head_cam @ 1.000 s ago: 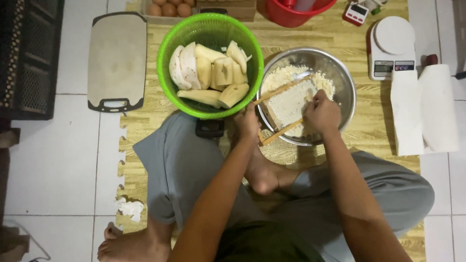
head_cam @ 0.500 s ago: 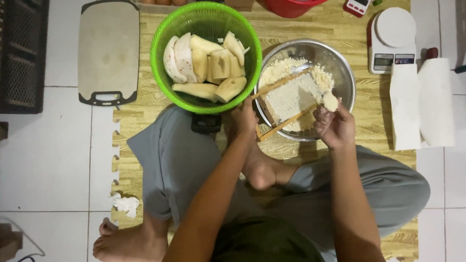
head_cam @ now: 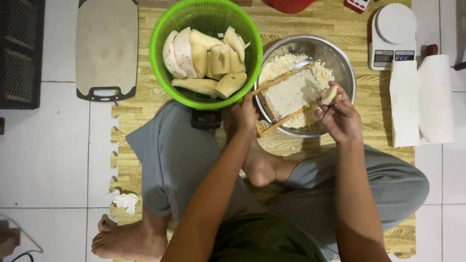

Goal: Grating peeled cassava roots into a bowl using a manual handheld grater while sitting on the floor.

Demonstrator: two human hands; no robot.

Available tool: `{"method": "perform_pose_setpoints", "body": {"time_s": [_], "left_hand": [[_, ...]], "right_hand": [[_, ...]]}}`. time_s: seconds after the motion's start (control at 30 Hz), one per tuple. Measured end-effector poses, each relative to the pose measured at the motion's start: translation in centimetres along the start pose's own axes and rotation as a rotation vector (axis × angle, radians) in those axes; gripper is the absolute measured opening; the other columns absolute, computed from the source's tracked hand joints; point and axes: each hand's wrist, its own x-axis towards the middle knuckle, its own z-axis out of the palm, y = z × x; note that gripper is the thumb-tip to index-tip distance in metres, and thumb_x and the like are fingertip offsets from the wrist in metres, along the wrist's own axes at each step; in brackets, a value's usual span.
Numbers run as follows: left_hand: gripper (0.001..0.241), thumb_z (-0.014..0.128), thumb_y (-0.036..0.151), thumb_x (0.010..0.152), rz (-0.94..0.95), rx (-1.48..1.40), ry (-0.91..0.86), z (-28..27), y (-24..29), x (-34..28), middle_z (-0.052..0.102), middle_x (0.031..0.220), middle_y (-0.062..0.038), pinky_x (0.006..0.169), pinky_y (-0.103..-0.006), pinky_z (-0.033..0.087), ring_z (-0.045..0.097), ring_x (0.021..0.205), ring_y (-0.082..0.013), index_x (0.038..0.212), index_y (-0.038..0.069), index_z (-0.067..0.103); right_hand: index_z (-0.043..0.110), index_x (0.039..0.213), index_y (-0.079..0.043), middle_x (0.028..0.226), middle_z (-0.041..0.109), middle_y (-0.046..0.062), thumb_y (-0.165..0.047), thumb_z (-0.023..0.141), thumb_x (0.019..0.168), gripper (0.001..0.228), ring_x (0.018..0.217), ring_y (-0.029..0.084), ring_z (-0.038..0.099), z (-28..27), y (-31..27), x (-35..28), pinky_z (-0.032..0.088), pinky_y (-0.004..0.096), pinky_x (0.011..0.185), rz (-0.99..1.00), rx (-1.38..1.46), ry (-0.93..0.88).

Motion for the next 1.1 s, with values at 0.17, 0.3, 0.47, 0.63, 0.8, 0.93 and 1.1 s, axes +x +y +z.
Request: {"method": "perform_pose_setpoints", "body": {"time_s": [0.17,0.3,0.47,0.63,0.8,0.93,1.1], "left_hand": [[0.030,0.071,0.030,0.082,-0.010,-0.037,-0.003,0.3,-0.9,0.7,0.046,0.051,-0.005,0.035,-0.0237,0.037,0.046,0.037,-0.0098,0.070,0.008,0.055],[0.030,0.071,0.032,0.081,-0.013,-0.032,-0.004,0.5,-2.4,2.3,0.045,0.050,-0.004,0.035,-0.0238,0.037,0.047,0.036,-0.0104,0.069,0.010,0.055],[0.030,0.071,0.033,0.081,-0.006,-0.014,0.015,0.4,-1.2,0.9,0.047,0.049,-0.004,0.033,-0.0247,0.036,0.048,0.035,-0.0106,0.067,0.011,0.055],[0.029,0.069,0.029,0.083,-0.018,-0.048,0.008,0.2,-0.4,-0.1,0.043,0.049,-0.003,0.035,-0.0220,0.033,0.043,0.035,-0.0078,0.069,0.009,0.055],[0.032,0.070,0.034,0.083,-0.023,-0.006,0.006,0.0,1.5,-1.6,0.046,0.050,-0.003,0.035,-0.0248,0.036,0.046,0.035,-0.0099,0.069,0.011,0.052],[0.031,0.070,0.031,0.083,-0.027,-0.038,0.017,0.2,1.3,-1.4,0.044,0.048,-0.002,0.034,-0.0236,0.034,0.044,0.034,-0.0086,0.066,0.011,0.053],[0.033,0.070,0.036,0.082,-0.042,0.013,-0.007,0.2,0.0,-0.2,0.048,0.051,-0.003,0.033,-0.0263,0.035,0.049,0.036,-0.0105,0.069,0.010,0.055]], "right_hand": [[0.055,0.128,-0.010,0.119,0.070,0.011,-0.013,0.062,0.102,0.027,0.108,0.026,0.073,0.0,0.1,-0.1,0.065,0.043,0.091,-0.011,-0.235,0.169],[0.061,0.112,-0.008,0.093,0.066,0.001,-0.012,0.073,0.100,0.018,0.090,0.019,0.076,1.7,1.1,-0.1,0.068,0.034,0.079,-0.105,-0.541,0.364],[0.067,0.100,-0.005,0.079,0.060,0.002,-0.005,0.088,0.088,0.024,0.080,0.015,0.072,2.2,3.3,1.1,0.063,0.029,0.068,-0.288,-0.823,0.337],[0.068,0.100,-0.003,0.086,0.068,0.011,0.005,0.081,0.085,0.022,0.086,0.021,0.072,4.6,4.1,0.9,0.061,0.034,0.068,-0.340,-1.083,0.274],[0.074,0.125,-0.005,0.089,0.070,0.019,0.003,0.076,0.085,0.040,0.081,0.033,0.073,5.2,3.9,0.5,0.061,0.039,0.058,-0.414,-1.654,0.109],[0.068,0.133,0.001,0.089,0.067,0.021,0.006,0.074,0.084,0.049,0.080,0.036,0.071,5.1,3.8,0.4,0.059,0.041,0.058,-0.496,-1.706,0.092],[0.069,0.116,-0.009,0.089,0.072,0.011,-0.005,0.073,0.090,0.026,0.080,0.035,0.073,6.3,3.1,0.0,0.061,0.045,0.064,-0.487,-1.895,0.028]]}}
